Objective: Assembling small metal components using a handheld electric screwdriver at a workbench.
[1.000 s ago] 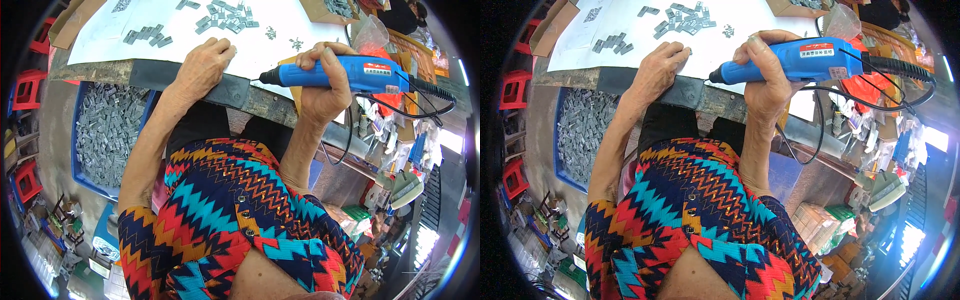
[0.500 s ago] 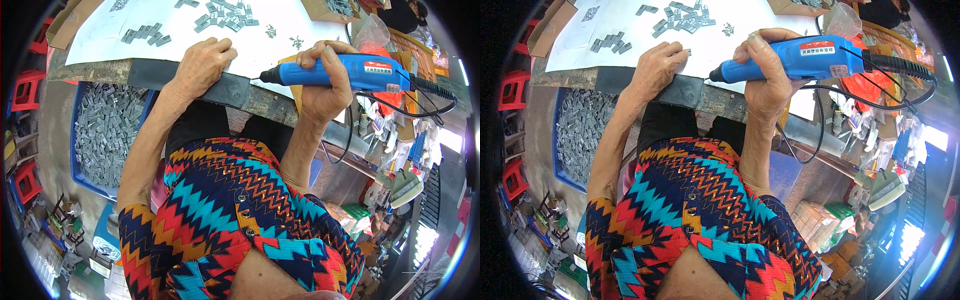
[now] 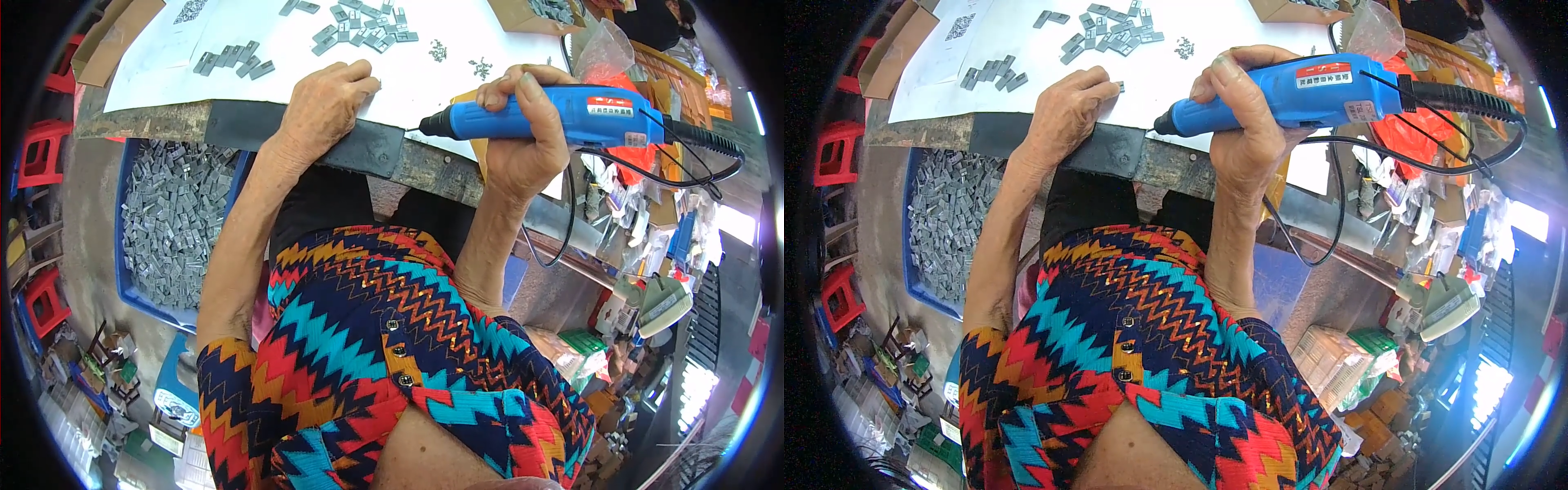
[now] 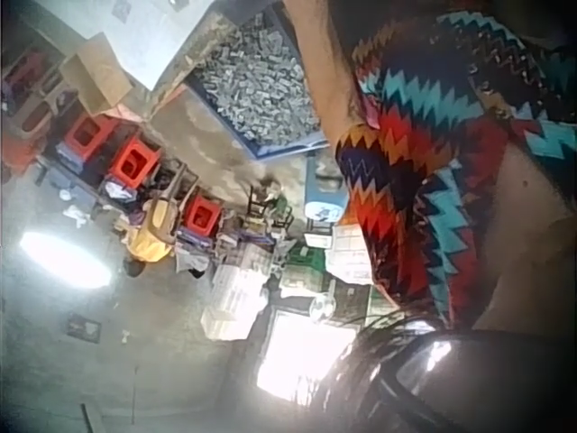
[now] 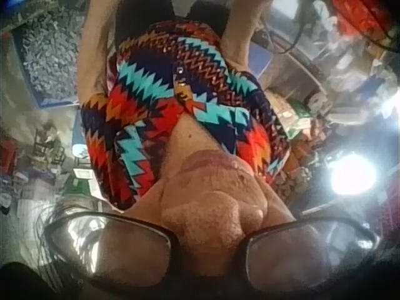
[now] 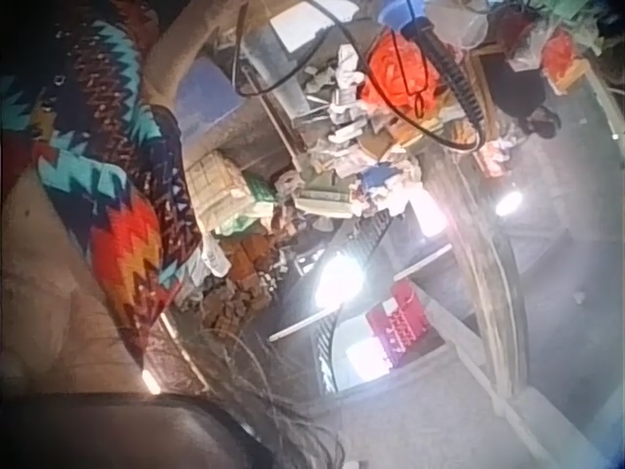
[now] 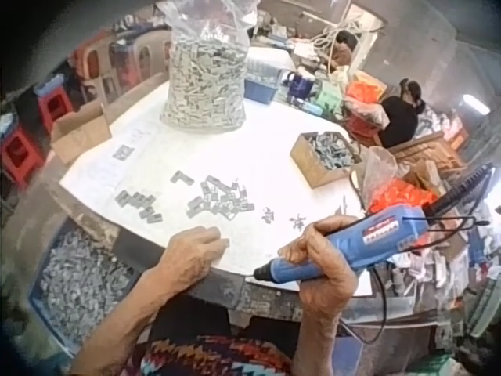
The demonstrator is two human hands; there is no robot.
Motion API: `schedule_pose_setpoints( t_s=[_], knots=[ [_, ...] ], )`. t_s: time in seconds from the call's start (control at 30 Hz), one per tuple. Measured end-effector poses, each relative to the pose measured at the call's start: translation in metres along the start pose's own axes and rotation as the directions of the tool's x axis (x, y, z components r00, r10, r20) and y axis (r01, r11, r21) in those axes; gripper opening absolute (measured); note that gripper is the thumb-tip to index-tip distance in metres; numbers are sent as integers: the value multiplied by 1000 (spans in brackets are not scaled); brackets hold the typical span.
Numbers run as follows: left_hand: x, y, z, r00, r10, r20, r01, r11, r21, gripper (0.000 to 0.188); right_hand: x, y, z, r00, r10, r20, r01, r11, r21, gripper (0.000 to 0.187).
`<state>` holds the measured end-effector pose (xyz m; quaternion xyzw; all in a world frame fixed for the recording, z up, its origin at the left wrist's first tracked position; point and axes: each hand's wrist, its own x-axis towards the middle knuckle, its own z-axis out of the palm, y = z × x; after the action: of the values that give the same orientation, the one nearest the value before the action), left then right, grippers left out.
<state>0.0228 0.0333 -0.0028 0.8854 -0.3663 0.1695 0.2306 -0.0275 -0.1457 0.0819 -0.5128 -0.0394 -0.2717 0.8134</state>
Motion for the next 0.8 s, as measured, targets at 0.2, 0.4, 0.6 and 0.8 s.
schedule_pose_setpoints(
  t_s=[0.2, 0.4, 0.6, 0.8],
  knots=[
    [0, -3, -3, 990, -139, -19, 123, 929, -349, 10, -3, -1, 0, 1000, -4, 1, 4, 1000, -6, 26],
    [3, -3, -2, 970, -241, -12, 216, 890, -401, 13, -3, -6, 1, 1000, 20, 1, -20, 999, 31, 25],
    [19, -6, -12, 934, -298, 196, 350, 875, -336, 17, -4, -4, -1, 1000, 18, 9, -18, 1000, 19, 26],
    [24, -9, -9, 920, -295, 259, 369, 874, -315, 16, -3, -4, -5, 1000, 9, -8, -8, 1000, 23, 27]
  ],
)
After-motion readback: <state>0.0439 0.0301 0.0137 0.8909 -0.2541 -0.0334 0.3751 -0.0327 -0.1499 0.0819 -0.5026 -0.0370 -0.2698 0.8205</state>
